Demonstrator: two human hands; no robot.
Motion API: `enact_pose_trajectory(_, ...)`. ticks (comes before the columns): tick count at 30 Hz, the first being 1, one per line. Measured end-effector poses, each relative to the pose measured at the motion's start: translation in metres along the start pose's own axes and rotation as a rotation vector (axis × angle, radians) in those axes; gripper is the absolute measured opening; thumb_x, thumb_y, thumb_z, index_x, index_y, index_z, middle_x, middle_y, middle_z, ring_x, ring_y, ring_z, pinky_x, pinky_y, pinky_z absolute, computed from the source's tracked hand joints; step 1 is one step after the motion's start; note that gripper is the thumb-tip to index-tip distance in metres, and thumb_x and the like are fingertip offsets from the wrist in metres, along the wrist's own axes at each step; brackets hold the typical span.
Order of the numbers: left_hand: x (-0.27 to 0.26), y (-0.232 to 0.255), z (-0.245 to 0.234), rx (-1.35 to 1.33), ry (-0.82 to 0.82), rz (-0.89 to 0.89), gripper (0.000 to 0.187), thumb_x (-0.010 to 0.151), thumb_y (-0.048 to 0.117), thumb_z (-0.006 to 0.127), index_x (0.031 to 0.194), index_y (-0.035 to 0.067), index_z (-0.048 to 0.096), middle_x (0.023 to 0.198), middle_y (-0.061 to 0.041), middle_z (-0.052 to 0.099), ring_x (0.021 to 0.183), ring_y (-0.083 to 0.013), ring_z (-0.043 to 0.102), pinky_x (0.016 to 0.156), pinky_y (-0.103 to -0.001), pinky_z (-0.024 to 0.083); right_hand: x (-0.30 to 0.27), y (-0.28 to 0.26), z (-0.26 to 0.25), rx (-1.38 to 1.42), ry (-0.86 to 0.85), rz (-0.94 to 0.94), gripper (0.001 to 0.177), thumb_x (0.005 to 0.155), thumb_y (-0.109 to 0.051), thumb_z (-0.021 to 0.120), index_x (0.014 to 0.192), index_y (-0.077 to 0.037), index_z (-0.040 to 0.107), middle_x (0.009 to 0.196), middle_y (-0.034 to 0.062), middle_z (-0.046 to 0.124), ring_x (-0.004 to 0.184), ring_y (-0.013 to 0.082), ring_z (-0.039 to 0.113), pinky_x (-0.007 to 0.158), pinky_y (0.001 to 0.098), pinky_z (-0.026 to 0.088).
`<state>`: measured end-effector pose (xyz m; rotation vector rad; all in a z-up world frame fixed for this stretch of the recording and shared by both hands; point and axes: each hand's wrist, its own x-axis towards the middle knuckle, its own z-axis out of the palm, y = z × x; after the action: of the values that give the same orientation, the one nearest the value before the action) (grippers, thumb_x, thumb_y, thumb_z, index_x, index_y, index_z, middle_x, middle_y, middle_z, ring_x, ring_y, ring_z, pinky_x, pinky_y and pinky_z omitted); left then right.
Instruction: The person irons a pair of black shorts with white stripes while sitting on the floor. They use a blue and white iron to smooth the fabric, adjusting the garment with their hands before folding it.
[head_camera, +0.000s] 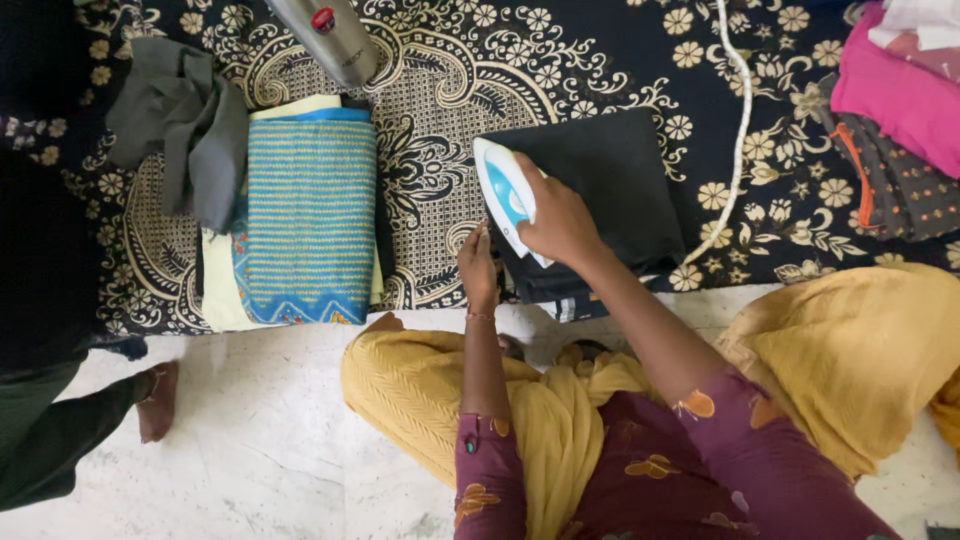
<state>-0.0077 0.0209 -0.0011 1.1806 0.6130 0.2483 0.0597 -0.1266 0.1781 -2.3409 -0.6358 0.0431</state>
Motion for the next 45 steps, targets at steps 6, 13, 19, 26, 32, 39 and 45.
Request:
enact_pose_trajectory(6, -0.002, 0.013, 0.002, -0.03, -0.014, -0.049, 0.035, 0.106, 0.022, 0.052, 0.132, 0.003, 0.069, 0.086, -0.002, 0.063, 0.065, -0.0087, 0.059, 0.053, -0.022, 0.048, -0.016, -0.009, -0.006, -0.014, -0.047, 0.067, 0.1, 0.07, -0.009, 0.072, 0.16, -0.012, 0.028, 0.104, 0.032, 0.065, 0.094, 0.0513, 0.065, 0.085, 0.0544, 0.053)
enact_pose_trajectory(13, 0.001, 0.012, -0.001, -0.036, -0.032, -0.058, 0.036, 0.106, 0.023, 0.051, 0.128, 0.0, 0.068, 0.096, -0.004, 0.071, 0.077, -0.0094, 0.063, 0.058, -0.024, 0.052, -0.024, -0.007, -0.004, -0.032, -0.013, 0.065, 0.1, 0.07, -0.012, 0.074, 0.159, -0.012, 0.029, 0.103, 0.0316, 0.065, 0.096, 0.0519, 0.065, 0.087, 0.0546, 0.053)
enact_pose_trajectory(19, 0.005, 0.003, -0.006, -0.057, -0.049, -0.061, 0.044, 0.107, 0.029, 0.051, 0.13, -0.004, 0.068, 0.099, -0.008, 0.069, 0.08, -0.0139, 0.06, 0.062, -0.028, 0.049, -0.017, -0.016, -0.001, -0.049, -0.034, 0.093, 0.103, 0.069, -0.013, 0.074, 0.16, -0.008, 0.025, 0.101, 0.0314, 0.066, 0.093, 0.0526, 0.066, 0.083, 0.0555, 0.053)
enact_pose_trajectory(26, -0.002, 0.019, -0.003, -0.146, -0.079, -0.113, 0.072, 0.109, 0.051, 0.033, 0.133, -0.011, 0.06, 0.105, -0.017, 0.071, 0.088, -0.0229, 0.066, 0.07, -0.034, 0.053, -0.039, -0.026, 0.007, -0.029, -0.044, 0.097, 0.102, 0.072, -0.012, 0.072, 0.161, -0.009, 0.024, 0.102, 0.0315, 0.066, 0.092, 0.0515, 0.067, 0.084, 0.0551, 0.054)
enact_pose_trajectory(32, 0.007, 0.015, -0.004, -0.224, -0.073, -0.201, 0.075, 0.106, 0.054, 0.024, 0.134, -0.007, 0.058, 0.112, -0.014, 0.073, 0.092, -0.019, 0.07, 0.075, -0.032, 0.057, -0.043, -0.029, 0.008, -0.033, 0.002, 0.128, 0.103, 0.071, -0.011, 0.073, 0.161, -0.01, 0.021, 0.104, 0.0322, 0.064, 0.093, 0.0517, 0.065, 0.085, 0.0555, 0.052)
enact_pose_trajectory(39, 0.013, -0.002, -0.007, -0.191, -0.076, -0.142, 0.069, 0.108, 0.049, 0.034, 0.136, -0.009, 0.059, 0.113, -0.016, 0.071, 0.082, -0.0158, 0.063, 0.064, -0.029, 0.051, -0.044, -0.015, 0.001, 0.053, 0.023, 0.164, 0.104, 0.07, -0.013, 0.077, 0.16, -0.01, 0.025, 0.112, 0.0325, 0.066, 0.101, 0.0504, 0.065, 0.091, 0.0521, 0.052)
enact_pose_trajectory(45, -0.001, 0.026, 0.011, 0.121, 0.079, -0.093, 0.055, 0.095, 0.047, 0.066, 0.12, -0.002, 0.072, 0.09, -0.008, 0.068, 0.07, -0.013, 0.059, 0.05, -0.028, 0.037, -0.031, 0.016, -0.063, 0.278, 0.124, 0.263, 0.08, 0.074, -0.013, 0.07, 0.152, -0.014, 0.051, 0.119, 0.026, 0.071, 0.103, 0.0387, 0.074, 0.089, 0.0437, 0.057)
